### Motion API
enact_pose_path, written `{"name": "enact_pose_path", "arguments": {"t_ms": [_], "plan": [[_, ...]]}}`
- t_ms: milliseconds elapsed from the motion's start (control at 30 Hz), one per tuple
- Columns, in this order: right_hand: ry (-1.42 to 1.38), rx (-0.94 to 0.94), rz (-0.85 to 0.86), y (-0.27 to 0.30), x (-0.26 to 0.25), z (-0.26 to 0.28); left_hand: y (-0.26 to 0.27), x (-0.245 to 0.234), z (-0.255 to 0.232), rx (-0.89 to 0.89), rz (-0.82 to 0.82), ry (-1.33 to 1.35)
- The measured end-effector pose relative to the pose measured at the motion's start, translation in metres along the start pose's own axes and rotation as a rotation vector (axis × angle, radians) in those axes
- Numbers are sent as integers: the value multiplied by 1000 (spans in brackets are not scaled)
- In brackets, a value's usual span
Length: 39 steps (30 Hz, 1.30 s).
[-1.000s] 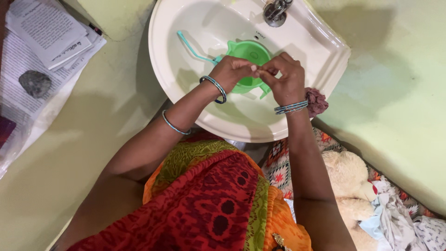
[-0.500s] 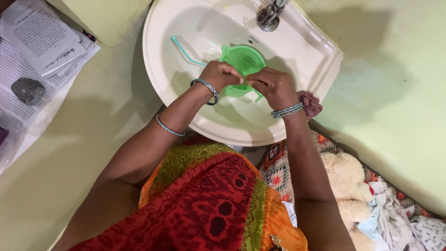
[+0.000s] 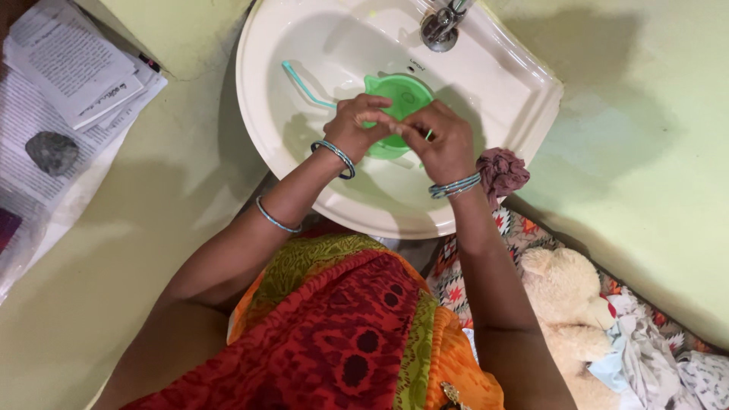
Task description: The person cleans a white corner washbasin by pouring water from a green mug, scrubbing the surface with a small brush, and wiping the basin, faucet, and adjacent tiles with a cloth.
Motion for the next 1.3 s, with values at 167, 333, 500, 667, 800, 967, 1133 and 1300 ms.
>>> {"name": "enact_pose_path", "arguments": {"t_ms": [167, 333, 500, 667, 800, 967, 1133, 1300], "plan": [[-248, 200, 21, 2, 26, -32, 1, 10, 8, -273, 120, 852], [-224, 166, 20, 20, 34, -14, 5, 7, 25, -395, -56, 903], [-274, 183, -76, 17, 24, -19, 13, 13, 27, -449, 88, 841], [-408, 451, 23, 24, 31, -25, 15, 15, 16, -454, 101, 984], [-427, 353, 18, 27, 25, 1, 27, 7, 14, -650, 68, 915], [-194, 169, -57, 29, 15, 37, 27, -5, 7, -651, 91, 972], [-453, 419, -233, 37, 33, 14, 23, -21, -20, -381, 237, 934], [-969, 729, -366, 64, 46, -10, 21, -34, -24, -411, 243, 875]]}}
Point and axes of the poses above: each hand's wrist, its own y-axis away from the middle knuckle, its own x-axis out of the palm, z = x × y, the point moved 5 cm from there along -y, towards the middle knuckle, and after that the axes turned 15 degrees about y, right-handed, at the moved point
